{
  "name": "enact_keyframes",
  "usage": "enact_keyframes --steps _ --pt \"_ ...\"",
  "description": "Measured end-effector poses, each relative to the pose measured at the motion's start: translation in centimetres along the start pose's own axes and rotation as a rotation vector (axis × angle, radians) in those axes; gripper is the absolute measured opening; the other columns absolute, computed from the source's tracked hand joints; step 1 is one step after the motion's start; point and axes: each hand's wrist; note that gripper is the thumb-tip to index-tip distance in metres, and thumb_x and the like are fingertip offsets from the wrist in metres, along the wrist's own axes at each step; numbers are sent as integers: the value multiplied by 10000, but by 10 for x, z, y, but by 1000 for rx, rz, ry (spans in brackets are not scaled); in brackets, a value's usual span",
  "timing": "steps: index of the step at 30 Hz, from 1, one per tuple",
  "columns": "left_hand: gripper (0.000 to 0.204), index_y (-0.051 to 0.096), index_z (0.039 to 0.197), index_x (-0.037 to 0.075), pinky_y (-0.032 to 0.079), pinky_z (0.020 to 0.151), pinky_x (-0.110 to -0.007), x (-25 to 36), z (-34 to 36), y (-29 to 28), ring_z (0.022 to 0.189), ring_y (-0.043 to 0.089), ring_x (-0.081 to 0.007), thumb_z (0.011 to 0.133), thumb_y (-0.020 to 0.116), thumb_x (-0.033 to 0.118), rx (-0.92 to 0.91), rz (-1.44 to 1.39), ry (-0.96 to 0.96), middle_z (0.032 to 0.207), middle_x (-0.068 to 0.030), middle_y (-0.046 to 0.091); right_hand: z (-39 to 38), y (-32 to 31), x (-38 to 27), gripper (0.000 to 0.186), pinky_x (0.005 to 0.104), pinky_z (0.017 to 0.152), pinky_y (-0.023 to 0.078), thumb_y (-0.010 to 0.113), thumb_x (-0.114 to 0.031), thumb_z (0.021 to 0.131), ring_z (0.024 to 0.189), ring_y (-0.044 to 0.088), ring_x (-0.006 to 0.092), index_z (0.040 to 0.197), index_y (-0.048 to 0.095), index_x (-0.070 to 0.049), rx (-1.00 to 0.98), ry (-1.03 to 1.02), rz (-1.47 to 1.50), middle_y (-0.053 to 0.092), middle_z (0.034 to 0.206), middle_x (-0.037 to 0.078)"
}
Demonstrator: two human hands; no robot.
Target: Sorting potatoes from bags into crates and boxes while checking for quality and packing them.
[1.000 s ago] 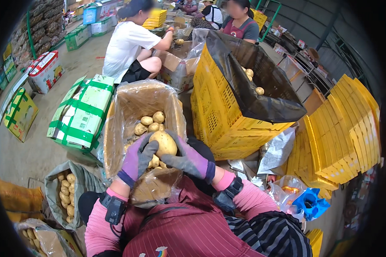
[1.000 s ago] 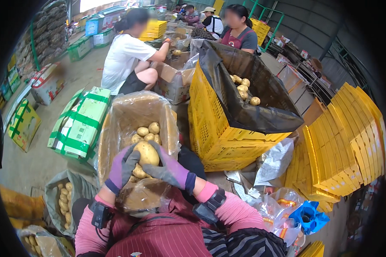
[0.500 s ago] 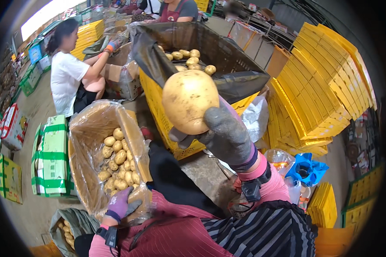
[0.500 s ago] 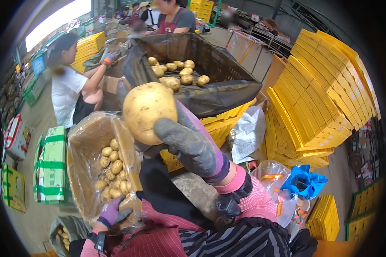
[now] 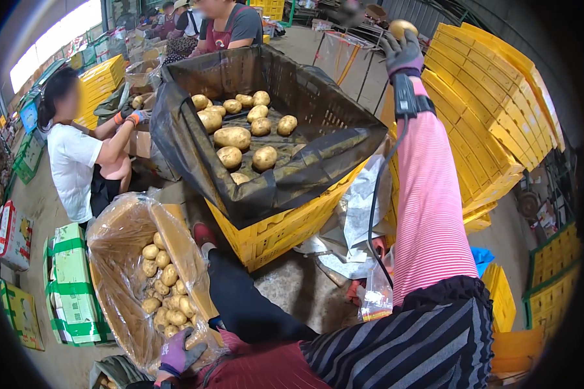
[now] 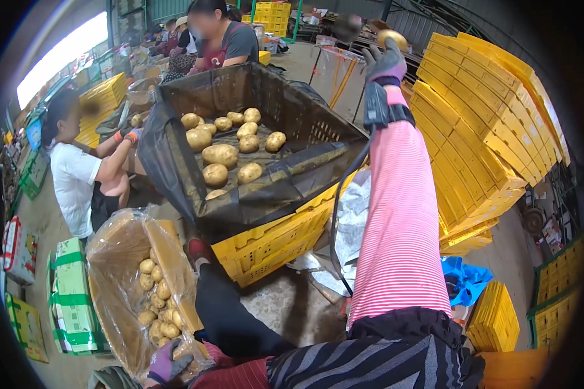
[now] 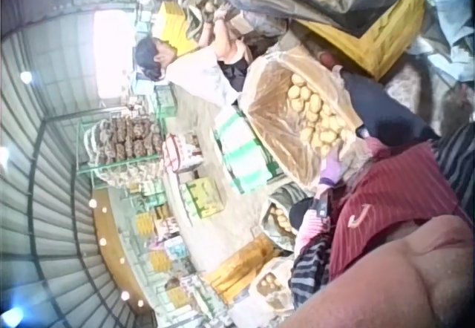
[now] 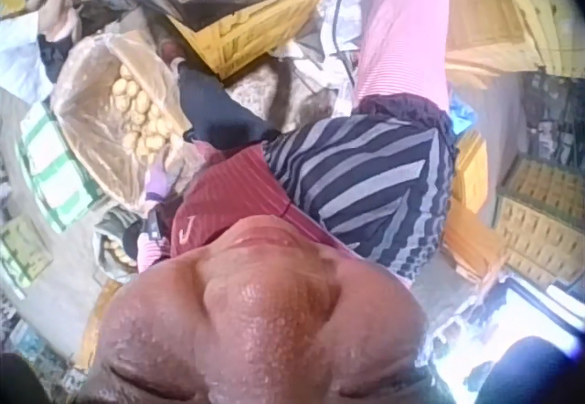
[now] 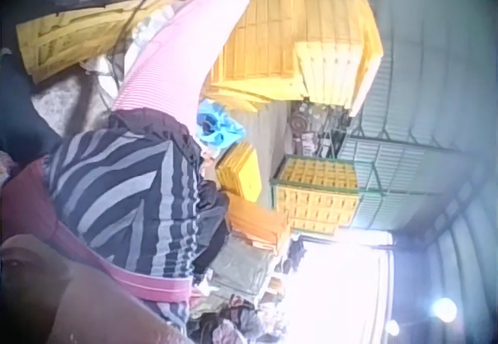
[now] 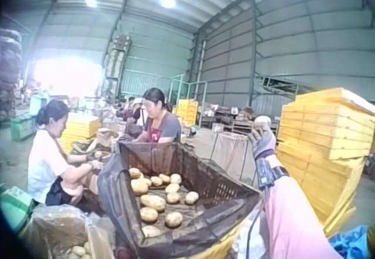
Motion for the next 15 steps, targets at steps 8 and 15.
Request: enact_keyframes --steps 8,15 --pt "706 642 1258 14 536 937 -419 7 1 0 1085 675 -368 751 817 473 66 30 37 1153 -217 704 -156 -57 -2 399 363 941 543 528 -168 1027 1108 672 250 1378 525 22 -286 -61 -660 668 1248 150" --pt "685 637 1270 16 533 936 -431 -1 -4 6 1085 671 -377 768 804 452 90 42 41 1159 -227 699 -299 -39 -41 322 288 893 528 564 -60 979 1038 657 152 1292 609 1 -576 -299 -815 701 1162 101"
Point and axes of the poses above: each hand's wrist, its own z-axis towards the middle knuckle, its own y-axis out of the palm, x = y × z
